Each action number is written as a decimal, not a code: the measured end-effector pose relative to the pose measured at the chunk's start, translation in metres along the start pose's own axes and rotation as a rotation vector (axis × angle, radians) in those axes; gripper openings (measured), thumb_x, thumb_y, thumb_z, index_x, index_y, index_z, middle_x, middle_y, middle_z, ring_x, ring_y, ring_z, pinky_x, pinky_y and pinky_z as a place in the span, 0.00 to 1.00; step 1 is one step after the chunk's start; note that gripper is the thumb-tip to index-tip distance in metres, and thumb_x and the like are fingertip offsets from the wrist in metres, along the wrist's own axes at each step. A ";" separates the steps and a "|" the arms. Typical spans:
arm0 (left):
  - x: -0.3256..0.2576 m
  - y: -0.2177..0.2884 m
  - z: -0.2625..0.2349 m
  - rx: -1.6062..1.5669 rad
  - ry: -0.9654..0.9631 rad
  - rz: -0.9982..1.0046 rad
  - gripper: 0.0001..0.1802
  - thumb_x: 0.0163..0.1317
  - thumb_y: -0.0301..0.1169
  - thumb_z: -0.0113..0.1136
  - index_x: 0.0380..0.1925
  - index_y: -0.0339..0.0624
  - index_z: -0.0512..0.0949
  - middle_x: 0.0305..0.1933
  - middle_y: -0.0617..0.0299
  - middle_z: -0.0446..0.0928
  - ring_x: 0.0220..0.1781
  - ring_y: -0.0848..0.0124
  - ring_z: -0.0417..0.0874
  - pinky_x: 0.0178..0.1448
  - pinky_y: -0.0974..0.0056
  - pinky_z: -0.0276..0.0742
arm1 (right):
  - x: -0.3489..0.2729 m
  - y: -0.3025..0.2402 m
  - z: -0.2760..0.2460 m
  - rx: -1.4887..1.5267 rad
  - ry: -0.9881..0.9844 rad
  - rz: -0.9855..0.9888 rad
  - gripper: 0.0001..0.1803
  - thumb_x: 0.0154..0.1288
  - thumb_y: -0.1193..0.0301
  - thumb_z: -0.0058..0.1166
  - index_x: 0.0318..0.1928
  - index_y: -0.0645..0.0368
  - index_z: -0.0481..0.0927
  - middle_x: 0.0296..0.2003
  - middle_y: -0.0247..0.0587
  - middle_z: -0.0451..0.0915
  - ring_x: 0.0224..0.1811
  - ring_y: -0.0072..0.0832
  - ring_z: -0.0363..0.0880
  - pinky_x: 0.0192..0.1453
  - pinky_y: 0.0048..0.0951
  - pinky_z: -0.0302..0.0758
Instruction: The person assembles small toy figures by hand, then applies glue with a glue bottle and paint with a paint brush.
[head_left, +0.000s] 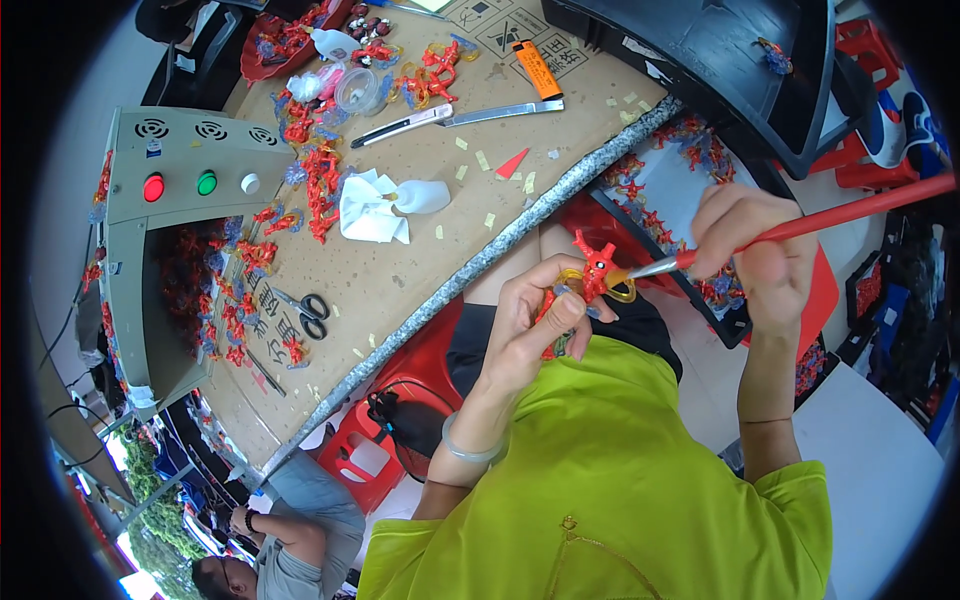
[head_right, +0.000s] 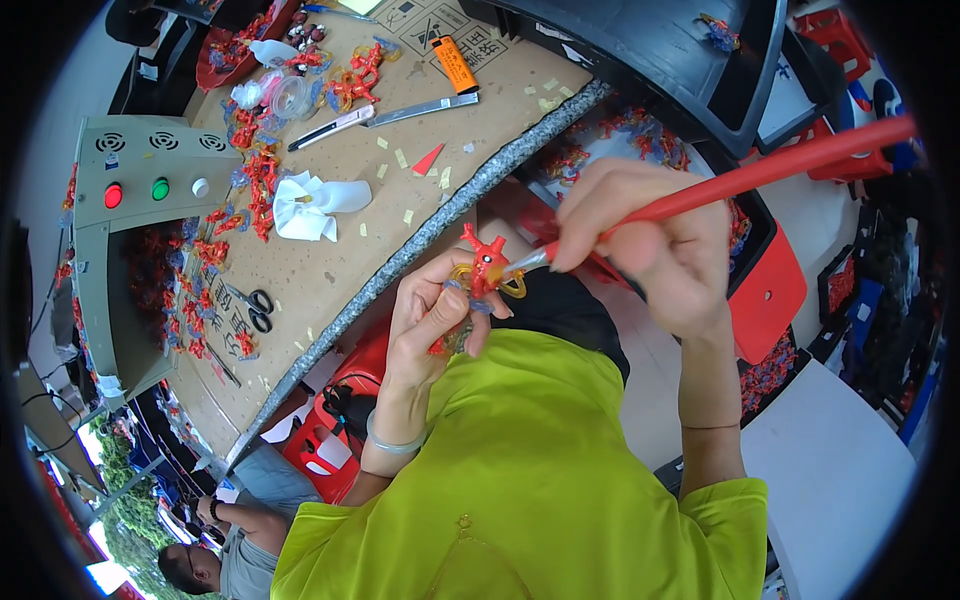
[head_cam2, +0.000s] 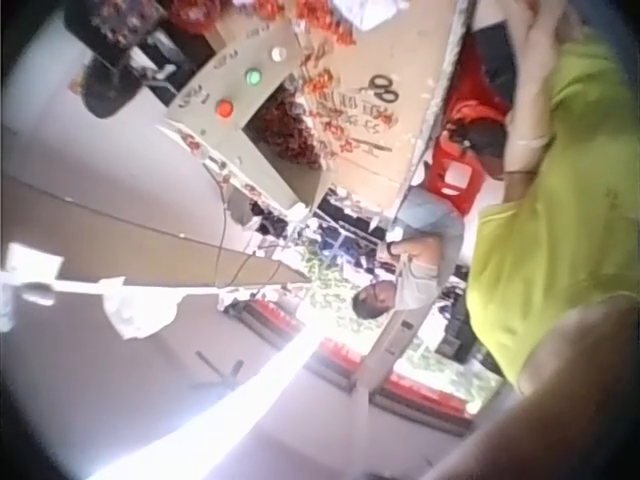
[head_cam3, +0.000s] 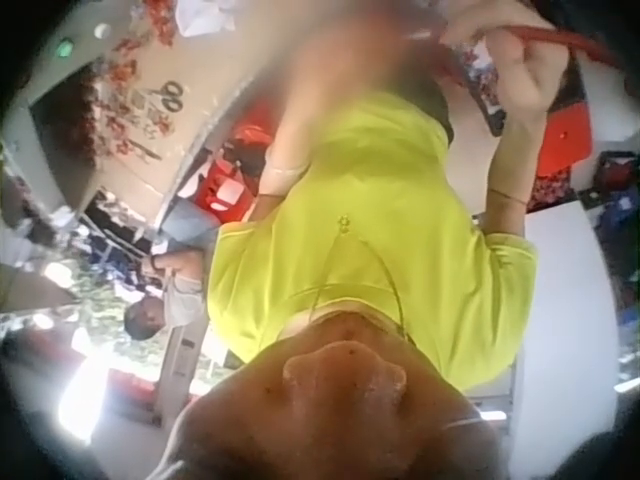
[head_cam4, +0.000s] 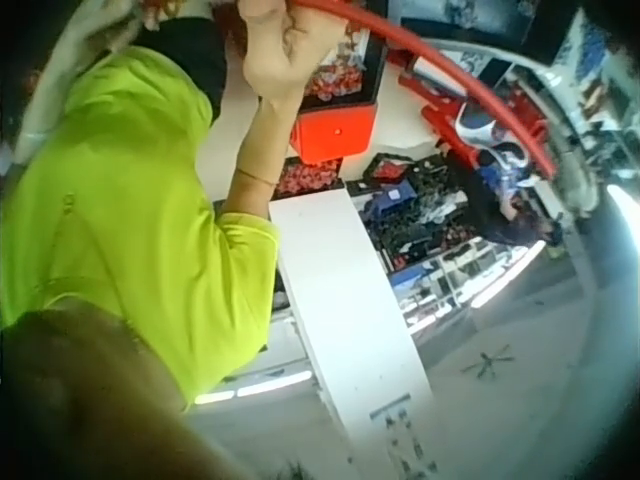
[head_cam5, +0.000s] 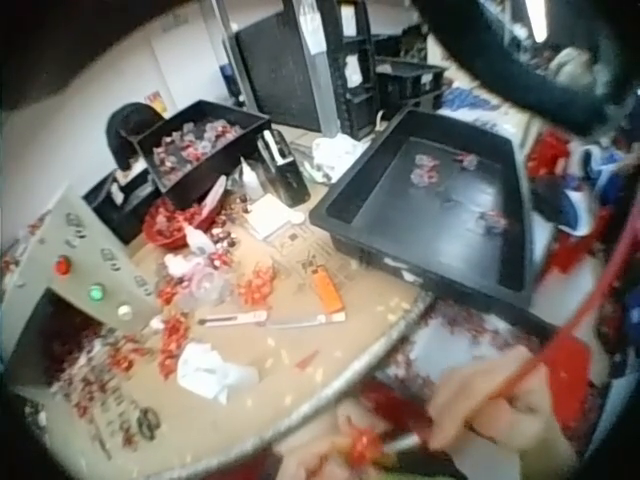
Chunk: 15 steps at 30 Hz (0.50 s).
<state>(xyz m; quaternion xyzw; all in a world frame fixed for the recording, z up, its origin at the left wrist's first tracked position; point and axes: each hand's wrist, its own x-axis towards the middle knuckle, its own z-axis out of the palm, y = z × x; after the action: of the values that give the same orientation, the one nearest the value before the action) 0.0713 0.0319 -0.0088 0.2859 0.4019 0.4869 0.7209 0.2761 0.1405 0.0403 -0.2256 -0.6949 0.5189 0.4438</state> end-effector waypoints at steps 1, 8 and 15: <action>0.000 0.000 0.000 -0.019 -0.025 -0.007 0.31 0.60 0.49 0.58 0.46 0.27 0.71 0.32 0.49 0.79 0.16 0.74 0.73 0.21 0.75 0.63 | 0.000 0.000 0.003 -0.031 -0.053 0.035 0.18 0.66 0.64 0.48 0.26 0.67 0.76 0.25 0.42 0.76 0.26 0.27 0.72 0.31 0.25 0.66; -0.001 0.002 0.009 0.079 0.086 0.032 0.16 0.61 0.29 0.61 0.45 0.31 0.72 0.32 0.56 0.79 0.21 0.79 0.73 0.26 0.75 0.68 | 0.003 -0.008 0.007 -0.095 0.004 -0.040 0.13 0.64 0.70 0.49 0.26 0.66 0.78 0.24 0.42 0.77 0.26 0.30 0.75 0.32 0.25 0.69; 0.003 -0.010 0.008 0.615 0.326 0.287 0.20 0.50 0.29 0.71 0.40 0.33 0.74 0.30 0.60 0.78 0.24 0.79 0.76 0.29 0.74 0.70 | -0.007 -0.014 0.021 -0.233 0.031 -0.018 0.07 0.54 0.72 0.58 0.25 0.63 0.79 0.19 0.40 0.76 0.19 0.34 0.75 0.25 0.26 0.70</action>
<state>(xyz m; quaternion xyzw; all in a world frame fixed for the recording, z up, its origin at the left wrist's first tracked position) 0.0830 0.0312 -0.0135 0.4613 0.5945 0.4787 0.4523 0.2640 0.1195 0.0494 -0.2776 -0.7454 0.4272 0.4299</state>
